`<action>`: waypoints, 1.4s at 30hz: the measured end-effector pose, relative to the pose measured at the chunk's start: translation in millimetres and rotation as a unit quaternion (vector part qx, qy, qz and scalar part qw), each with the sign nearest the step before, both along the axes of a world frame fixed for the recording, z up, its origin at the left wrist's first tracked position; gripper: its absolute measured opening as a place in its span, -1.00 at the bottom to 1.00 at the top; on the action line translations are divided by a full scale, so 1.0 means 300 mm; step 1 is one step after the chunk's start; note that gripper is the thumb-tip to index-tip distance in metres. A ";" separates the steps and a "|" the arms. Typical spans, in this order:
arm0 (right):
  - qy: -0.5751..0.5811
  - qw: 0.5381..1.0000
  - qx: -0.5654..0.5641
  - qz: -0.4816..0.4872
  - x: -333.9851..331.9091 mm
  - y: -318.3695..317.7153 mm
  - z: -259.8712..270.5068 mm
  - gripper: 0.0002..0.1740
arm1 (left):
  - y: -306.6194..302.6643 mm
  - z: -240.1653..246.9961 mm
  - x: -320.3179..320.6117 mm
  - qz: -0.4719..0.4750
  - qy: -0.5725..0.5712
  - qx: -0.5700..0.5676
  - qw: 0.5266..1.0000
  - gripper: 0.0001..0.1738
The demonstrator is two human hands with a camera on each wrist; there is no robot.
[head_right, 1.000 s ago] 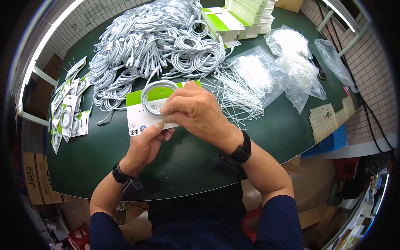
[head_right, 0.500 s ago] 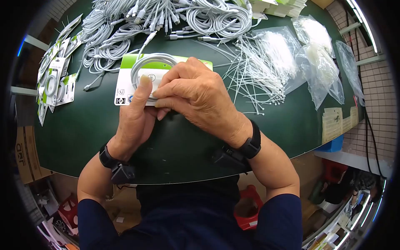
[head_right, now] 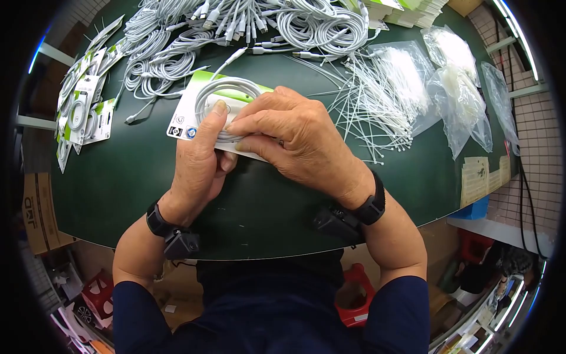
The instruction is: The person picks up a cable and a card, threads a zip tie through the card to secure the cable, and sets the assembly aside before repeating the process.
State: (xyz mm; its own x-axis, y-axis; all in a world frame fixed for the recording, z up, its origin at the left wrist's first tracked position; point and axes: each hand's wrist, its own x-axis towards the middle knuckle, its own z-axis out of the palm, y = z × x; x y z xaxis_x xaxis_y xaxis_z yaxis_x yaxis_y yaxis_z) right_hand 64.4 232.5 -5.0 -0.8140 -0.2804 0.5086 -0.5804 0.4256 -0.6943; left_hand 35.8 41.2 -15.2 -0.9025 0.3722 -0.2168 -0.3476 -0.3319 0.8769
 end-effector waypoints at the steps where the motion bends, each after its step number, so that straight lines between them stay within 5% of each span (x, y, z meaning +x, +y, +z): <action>1: 0.001 1.000 0.000 -0.001 0.002 -0.002 -0.002 -0.68 | 0.000 0.001 -0.001 -0.001 0.001 0.000 1.000 -0.65; 17: -0.039 0.998 0.033 -0.021 0.023 -0.010 0.016 -0.72 | -0.006 -0.019 -0.001 -0.043 0.024 -0.069 0.996 -0.57; 29: -0.022 0.999 0.024 0.023 0.010 0.018 0.015 -0.66 | 0.003 0.004 0.009 0.006 0.048 -0.091 0.995 -0.72; 42: 0.083 0.990 0.109 -0.029 0.017 -0.017 0.015 -0.65 | 0.006 -0.017 -0.012 0.030 0.060 -0.102 0.993 -0.74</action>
State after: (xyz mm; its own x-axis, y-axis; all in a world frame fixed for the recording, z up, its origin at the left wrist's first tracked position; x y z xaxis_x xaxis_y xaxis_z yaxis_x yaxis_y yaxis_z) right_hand 69.6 227.4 -0.5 -0.7418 -0.3543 0.5694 -0.6495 0.5909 -0.4785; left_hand 32.0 43.0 -20.5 -0.9457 0.2757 -0.1723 -0.2222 -0.1611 0.9616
